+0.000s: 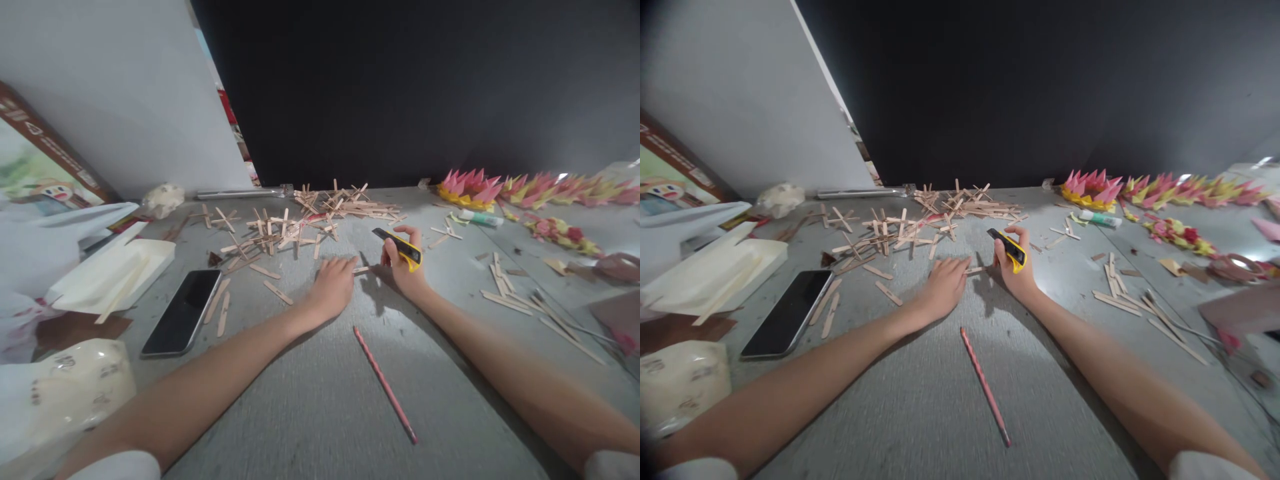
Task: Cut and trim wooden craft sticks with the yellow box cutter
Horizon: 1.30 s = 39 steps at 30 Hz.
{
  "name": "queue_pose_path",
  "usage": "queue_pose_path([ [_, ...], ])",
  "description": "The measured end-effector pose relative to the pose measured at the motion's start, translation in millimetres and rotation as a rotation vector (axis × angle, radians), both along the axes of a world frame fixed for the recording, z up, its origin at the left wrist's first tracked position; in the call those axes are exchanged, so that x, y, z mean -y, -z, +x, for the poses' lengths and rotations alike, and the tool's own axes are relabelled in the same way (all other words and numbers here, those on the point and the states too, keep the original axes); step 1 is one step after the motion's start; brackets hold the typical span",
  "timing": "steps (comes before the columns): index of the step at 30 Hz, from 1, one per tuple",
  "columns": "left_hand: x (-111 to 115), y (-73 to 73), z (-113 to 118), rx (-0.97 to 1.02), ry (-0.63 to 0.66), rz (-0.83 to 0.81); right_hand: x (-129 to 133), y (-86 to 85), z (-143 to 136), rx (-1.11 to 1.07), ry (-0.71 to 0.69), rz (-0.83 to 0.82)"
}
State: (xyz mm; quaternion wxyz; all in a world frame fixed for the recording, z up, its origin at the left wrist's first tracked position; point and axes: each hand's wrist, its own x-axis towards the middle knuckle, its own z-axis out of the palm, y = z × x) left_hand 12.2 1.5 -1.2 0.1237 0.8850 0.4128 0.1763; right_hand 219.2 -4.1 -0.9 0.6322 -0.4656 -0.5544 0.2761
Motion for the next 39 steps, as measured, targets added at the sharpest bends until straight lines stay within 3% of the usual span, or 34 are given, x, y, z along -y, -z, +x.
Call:
queue_pose_path([
  [8, 2.3, -11.2, 1.9, 0.161, 0.007, -0.008, -0.2, -3.6, -2.5, -0.096, 0.023, -0.023],
  [16, -2.9, -7.1, -0.3, 0.262, -0.042, 0.033, 0.5, -9.2, 2.7, 0.008, 0.115, -0.117],
  [24, -5.9, -6.8, -0.4, 0.297, 0.065, -0.172, -8.0, -7.6, 7.4, -0.190, 0.229, -0.052],
  [30, -9.1, -10.1, -2.4, 0.492, 0.178, -0.375, -14.3, -6.0, 12.2, -0.147, 0.284, -0.018],
  [35, -12.9, -8.9, -5.6, 0.335, 0.182, -0.302, -15.9, -12.8, 8.1, -0.281, 0.142, 0.071],
  [39, -11.3, -5.4, -3.8, 0.305, 0.128, -0.273, -12.4, -26.1, 0.9, -0.341, 0.005, 0.036],
])
